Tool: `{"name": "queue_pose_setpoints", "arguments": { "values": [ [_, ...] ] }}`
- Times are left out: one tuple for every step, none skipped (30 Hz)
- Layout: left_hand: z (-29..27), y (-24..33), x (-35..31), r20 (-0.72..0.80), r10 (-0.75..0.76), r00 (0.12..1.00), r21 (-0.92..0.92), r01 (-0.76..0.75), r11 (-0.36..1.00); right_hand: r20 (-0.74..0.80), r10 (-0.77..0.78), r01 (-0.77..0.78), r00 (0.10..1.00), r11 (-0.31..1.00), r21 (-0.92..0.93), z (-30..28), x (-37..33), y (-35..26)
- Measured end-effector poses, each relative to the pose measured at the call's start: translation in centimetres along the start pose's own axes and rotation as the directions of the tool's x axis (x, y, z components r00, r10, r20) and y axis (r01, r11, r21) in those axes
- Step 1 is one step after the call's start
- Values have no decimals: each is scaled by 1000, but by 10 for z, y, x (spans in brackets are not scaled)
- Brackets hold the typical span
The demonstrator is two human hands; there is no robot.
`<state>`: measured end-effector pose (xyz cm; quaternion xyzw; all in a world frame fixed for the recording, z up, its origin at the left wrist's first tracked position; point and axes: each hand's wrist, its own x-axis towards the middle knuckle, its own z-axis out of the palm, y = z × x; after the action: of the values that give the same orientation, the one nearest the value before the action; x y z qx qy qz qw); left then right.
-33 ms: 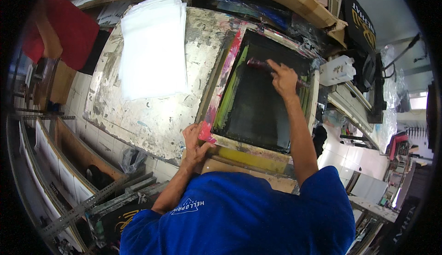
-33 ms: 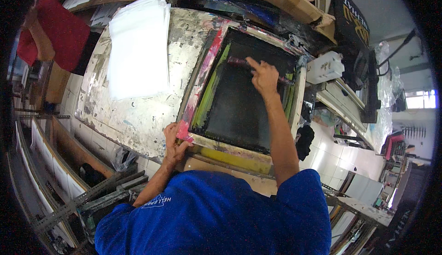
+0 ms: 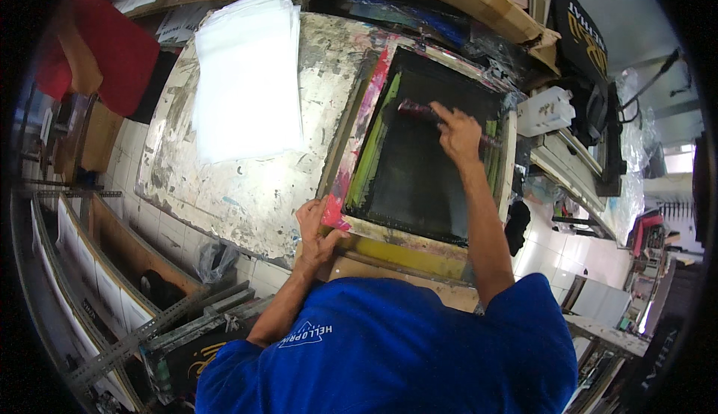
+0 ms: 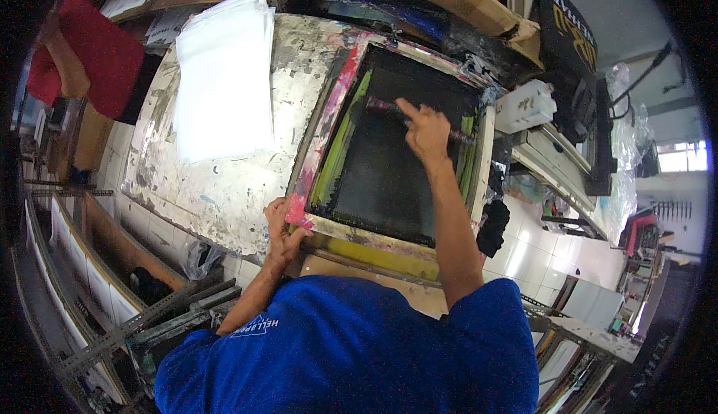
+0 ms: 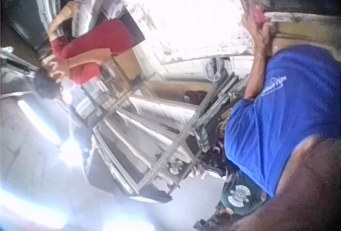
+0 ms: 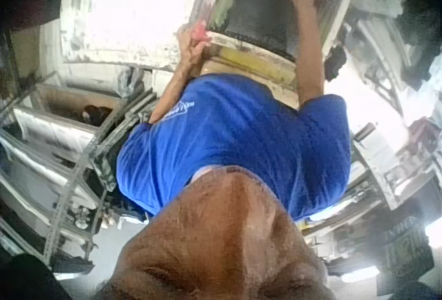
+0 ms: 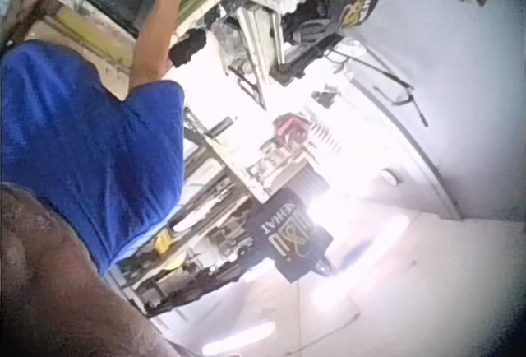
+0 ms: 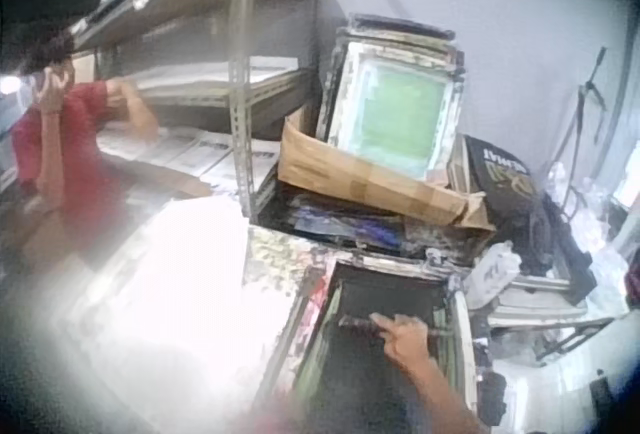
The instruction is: The person screen prints a design onto white sheets using a squeegee and a screen frame. The person places a sheet onto the print bed, lowers the frame, applies ink with the squeegee, and then lifts the frame to reveal the printed sheet, which is then moved to a stack.
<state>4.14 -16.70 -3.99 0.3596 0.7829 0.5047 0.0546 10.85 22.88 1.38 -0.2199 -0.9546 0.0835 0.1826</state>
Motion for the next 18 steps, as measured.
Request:
{"name": "queue_pose_setpoints", "arguments": {
  "values": [
    [-2, 6, 4, -16, 21, 1000, -10, -21, 1000, 37, 23, -24, 999, 1000, 6, -14, -15, -15],
    [-3, 11, 8, -33, 40, 999, -21, -41, 999, 75, 46, -47, 996, 999, 11, -30, -30, -30],
    [-3, 14, 10, -53, 55, 997, -21, -56, 998, 98, 56, -60, 994, 997, 45, -47, -43, -45],
    [-3, 16, 12, -74, 70, 995, -22, -71, 997, 122, 64, -73, 991, 994, 79, -66, -55, -61],
    [-4, 19, 14, -93, 85, 992, -20, -87, 996, 145, 71, -88, 987, 990, 115, -81, -68, -74],
    [-4, 25, 20, -118, 87, 989, -50, -93, 994, 130, 73, -87, 989, 990, 106, -93, -82, -86],
    [-5, 35, 26, -147, 84, 986, -77, -96, 992, 118, 69, -81, 991, 991, 102, -104, -94, -96],
    [-7, 46, 31, -174, 77, 982, -101, -96, 990, 111, 45, -55, 993, 994, 91, -121, -102, -110],
    [-10, 57, 38, -196, 82, 977, -103, -104, 989, 102, 23, -31, 995, 996, 78, -142, -107, -125],
    [-11, 67, 45, -236, 73, 969, -132, -106, 985, 95, 1, -7, 996, 998, 66, -160, -106, -137],
    [-9, 77, 52, -268, 60, 962, -164, -107, 981, 49, 0, -3, 999, 998, 59, -173, -105, -145],
    [-9, 87, 61, -299, 46, 953, -195, -108, 975, 5, -3, 2, 1000, 999, 50, -184, -103, -152],
    [-12, 99, 71, -292, 54, 955, -180, -110, 978, -35, -5, 6, 999, 999, 40, -195, -103, -157],
    [-13, 112, 83, -332, 23, 943, -230, -105, 967, -72, -25, 25, 997, 1000, -3, -204, -98, -156],
    [-11, 128, 96, -367, -9, 930, -280, -101, 955, -108, -44, 39, 993, 998, -47, -211, -87, -151],
    [-7, 135, 108, -404, -42, 914, -324, -100, 941, -143, -68, 56, 987, 995, -88, -217, -75, -145],
    [0, 134, 123, -486, -17, 874, -432, -223, 874, -180, -106, 92, 978, 992, -89, -227, -60, -141],
    [9, 132, 138, -560, -11, 829, -525, -344, 779, -213, -139, 121, 967, 988, -96, -238, -45, -137]
  ]
}}
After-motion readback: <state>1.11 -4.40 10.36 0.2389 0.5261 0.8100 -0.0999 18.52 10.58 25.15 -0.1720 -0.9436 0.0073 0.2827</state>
